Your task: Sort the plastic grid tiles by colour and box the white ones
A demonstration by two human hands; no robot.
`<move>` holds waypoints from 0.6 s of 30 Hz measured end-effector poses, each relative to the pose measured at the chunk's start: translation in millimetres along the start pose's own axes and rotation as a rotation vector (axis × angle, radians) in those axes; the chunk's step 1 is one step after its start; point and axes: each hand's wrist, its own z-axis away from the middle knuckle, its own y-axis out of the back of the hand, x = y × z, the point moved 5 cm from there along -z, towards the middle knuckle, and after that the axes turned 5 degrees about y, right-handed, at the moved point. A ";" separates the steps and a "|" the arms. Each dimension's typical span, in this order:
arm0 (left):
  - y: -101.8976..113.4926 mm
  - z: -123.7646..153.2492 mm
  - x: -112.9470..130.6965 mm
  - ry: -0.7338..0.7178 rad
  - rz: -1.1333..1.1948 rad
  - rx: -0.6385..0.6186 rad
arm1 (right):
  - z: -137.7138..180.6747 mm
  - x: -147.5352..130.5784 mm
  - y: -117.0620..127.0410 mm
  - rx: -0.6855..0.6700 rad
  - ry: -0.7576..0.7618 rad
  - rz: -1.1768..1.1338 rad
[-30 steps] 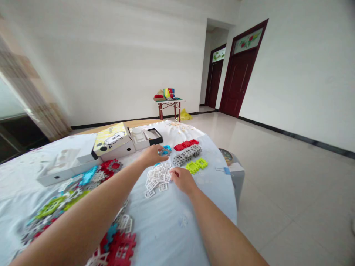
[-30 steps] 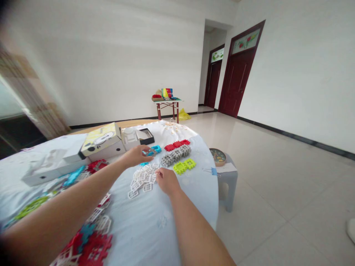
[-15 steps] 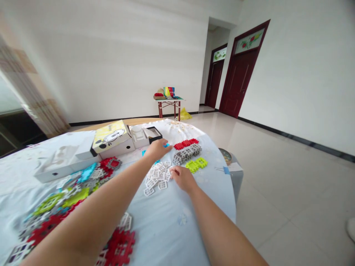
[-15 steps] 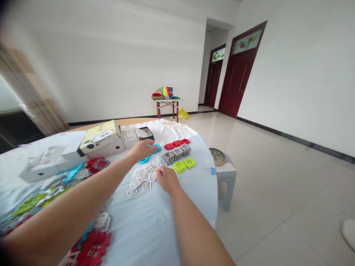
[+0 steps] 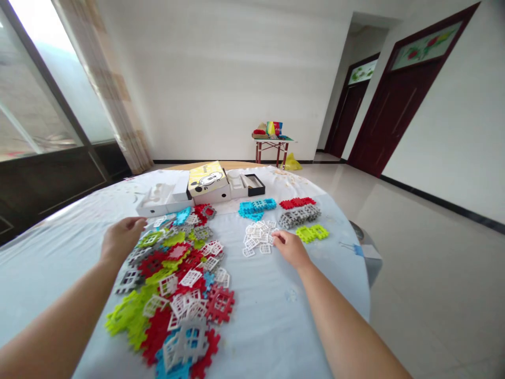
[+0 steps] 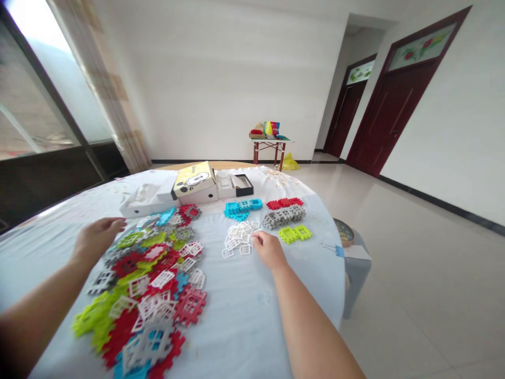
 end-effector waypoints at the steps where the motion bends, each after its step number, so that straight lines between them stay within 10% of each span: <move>1: 3.9 1.3 -15.8 0.050 0.043 0.015 | 0.9 -4.6 -3.0 -0.011 0.026 0.001; 6: 2.8 14.9 -54.8 0.148 0.184 0.025 | 6.6 -34.6 -22.2 -0.089 0.192 0.058; 18: -6.0 23.8 -53.4 0.094 0.187 0.006 | 19.2 -90.3 -43.9 -0.299 0.310 0.141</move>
